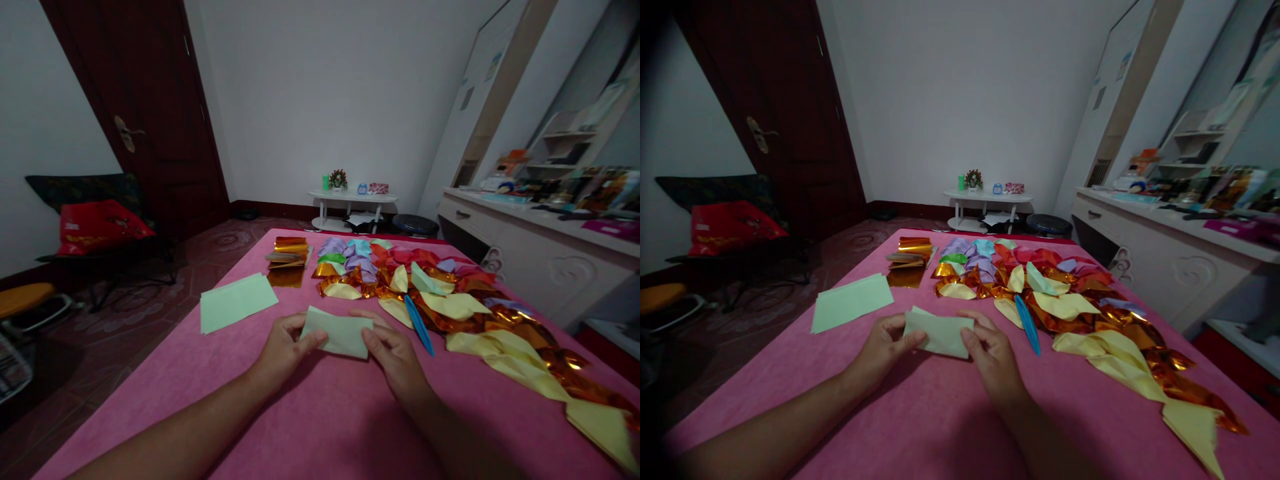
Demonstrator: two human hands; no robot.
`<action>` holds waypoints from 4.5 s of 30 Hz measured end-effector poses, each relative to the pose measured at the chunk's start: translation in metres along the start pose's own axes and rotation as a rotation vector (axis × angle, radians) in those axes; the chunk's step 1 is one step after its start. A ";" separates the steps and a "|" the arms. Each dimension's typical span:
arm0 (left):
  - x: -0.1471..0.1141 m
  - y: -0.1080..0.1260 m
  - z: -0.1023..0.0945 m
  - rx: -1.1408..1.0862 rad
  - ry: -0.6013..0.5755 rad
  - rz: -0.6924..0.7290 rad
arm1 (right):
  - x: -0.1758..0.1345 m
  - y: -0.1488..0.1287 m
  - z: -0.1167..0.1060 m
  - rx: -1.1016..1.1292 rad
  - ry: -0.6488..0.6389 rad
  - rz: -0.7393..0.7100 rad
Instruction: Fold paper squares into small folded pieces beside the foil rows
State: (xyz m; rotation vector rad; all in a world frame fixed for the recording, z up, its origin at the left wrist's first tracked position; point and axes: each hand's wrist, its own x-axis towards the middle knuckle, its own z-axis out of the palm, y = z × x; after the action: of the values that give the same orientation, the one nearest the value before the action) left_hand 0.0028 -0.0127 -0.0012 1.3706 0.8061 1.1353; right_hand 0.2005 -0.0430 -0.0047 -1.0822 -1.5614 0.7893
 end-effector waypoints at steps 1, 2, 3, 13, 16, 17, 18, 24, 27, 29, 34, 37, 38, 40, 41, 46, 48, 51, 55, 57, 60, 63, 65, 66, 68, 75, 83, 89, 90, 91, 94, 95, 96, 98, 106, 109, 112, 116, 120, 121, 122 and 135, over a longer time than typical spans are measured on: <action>0.000 0.000 0.001 -0.002 -0.011 0.000 | 0.000 0.000 -0.001 0.002 -0.001 0.016; -0.001 0.000 0.002 0.000 -0.016 -0.002 | 0.000 0.001 -0.001 -0.008 0.006 0.026; -0.001 0.001 0.002 0.008 -0.015 -0.002 | -0.001 0.001 -0.001 -0.027 0.022 0.028; 0.002 0.000 0.001 0.139 0.051 0.036 | 0.000 0.002 -0.001 -0.022 0.263 0.047; 0.002 -0.004 0.003 0.138 0.072 0.003 | 0.002 0.001 -0.003 0.119 0.309 0.151; 0.001 -0.005 0.003 0.139 0.082 -0.012 | 0.002 0.001 -0.003 0.150 0.310 0.181; 0.001 -0.006 0.004 0.143 0.089 -0.027 | 0.002 0.002 -0.003 0.173 0.308 0.203; -0.001 -0.007 0.002 0.165 0.068 -0.029 | 0.002 0.005 -0.006 0.255 0.303 0.200; -0.001 -0.004 0.002 0.191 0.065 -0.004 | 0.002 0.006 -0.006 0.251 0.340 0.191; -0.001 -0.002 0.003 0.205 0.072 0.012 | 0.002 0.006 -0.006 0.243 0.370 0.195; -0.001 0.002 0.004 0.198 0.125 0.049 | 0.002 0.005 -0.005 0.253 0.425 0.262; -0.001 0.002 0.004 0.187 0.161 0.053 | 0.002 0.005 -0.004 0.262 0.433 0.267; -0.001 0.002 0.004 0.186 0.168 0.053 | 0.002 0.005 -0.004 0.265 0.434 0.270; -0.001 0.000 0.003 0.190 0.168 0.057 | 0.003 0.006 -0.004 0.271 0.429 0.278; -0.001 -0.001 0.002 0.194 0.163 0.062 | 0.003 0.007 -0.004 0.275 0.423 0.283; -0.001 -0.001 0.001 0.219 0.145 0.098 | 0.003 0.007 -0.005 0.267 0.420 0.278; -0.001 0.000 0.001 0.219 0.149 0.104 | 0.003 0.007 -0.005 0.270 0.421 0.286; -0.001 0.001 0.002 0.216 0.156 0.099 | 0.003 0.007 -0.004 0.284 0.432 0.296; -0.001 0.002 0.002 0.200 0.153 0.069 | 0.002 0.007 -0.004 0.286 0.439 0.288; -0.001 0.002 0.003 0.188 0.152 0.046 | 0.002 0.007 -0.004 0.286 0.443 0.278; -0.002 0.002 0.003 0.174 0.163 0.022 | 0.002 0.005 -0.003 0.272 0.452 0.271; -0.002 0.000 0.003 0.157 0.173 0.017 | 0.002 0.004 -0.003 0.279 0.459 0.268; -0.001 -0.001 0.003 0.153 0.175 0.018 | 0.003 0.003 -0.003 0.284 0.458 0.262; -0.001 -0.002 0.002 0.156 0.174 0.017 | 0.003 0.003 -0.003 0.283 0.454 0.261; 0.000 -0.003 0.002 0.162 0.172 0.015 | 0.003 0.004 -0.004 0.272 0.445 0.258; 0.000 -0.002 0.002 0.151 0.162 0.008 | 0.004 0.005 -0.004 0.229 0.452 0.232; 0.000 -0.003 0.002 0.118 0.166 -0.005 | 0.003 0.005 -0.004 0.216 0.466 0.231; 0.001 -0.005 0.002 0.111 0.183 -0.022 | 0.003 0.004 -0.004 0.215 0.467 0.252; 0.001 -0.005 0.002 0.113 0.184 -0.028 | 0.003 0.004 -0.003 0.214 0.465 0.256; 0.001 -0.004 0.002 0.113 0.186 -0.033 | 0.003 0.004 -0.003 0.213 0.462 0.257; 0.001 -0.003 0.002 0.107 0.199 -0.038 | 0.003 0.004 -0.003 0.207 0.456 0.247; 0.001 -0.002 0.003 0.104 0.206 -0.036 | 0.002 0.004 -0.003 0.204 0.455 0.242; 0.001 -0.002 0.003 0.103 0.214 -0.034 | 0.002 0.004 -0.003 0.201 0.454 0.238; 0.001 -0.002 0.004 0.105 0.236 -0.032 | 0.003 0.004 -0.003 0.194 0.451 0.234; 0.006 -0.010 0.001 0.157 0.239 -0.030 | 0.005 0.007 -0.002 0.099 0.430 0.246; 0.008 -0.012 -0.003 0.291 0.212 -0.004 | 0.007 0.011 0.000 0.106 0.369 0.257; 0.009 -0.013 -0.006 0.536 0.165 0.051 | 0.010 0.015 0.000 0.043 0.317 0.255; 0.010 -0.012 -0.008 0.835 0.077 0.090 | 0.013 0.022 -0.001 -0.207 0.242 0.246; 0.011 -0.006 -0.006 1.052 0.027 0.149 | 0.014 0.028 -0.003 -0.372 0.207 0.251; 0.010 -0.005 -0.005 1.097 0.015 0.194 | 0.014 0.030 -0.003 -0.385 0.210 0.244; 0.011 -0.004 -0.003 1.125 0.002 0.251 | 0.015 0.031 -0.003 -0.388 0.202 0.236; 0.044 -0.019 0.006 0.803 -0.532 0.243 | 0.020 0.044 -0.005 -0.341 0.189 0.301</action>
State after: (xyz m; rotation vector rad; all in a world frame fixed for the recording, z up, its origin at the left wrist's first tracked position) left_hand 0.0241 0.0290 -0.0111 2.3622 0.7319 0.5543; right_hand 0.2147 -0.0077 -0.0350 -1.6217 -1.4195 0.6071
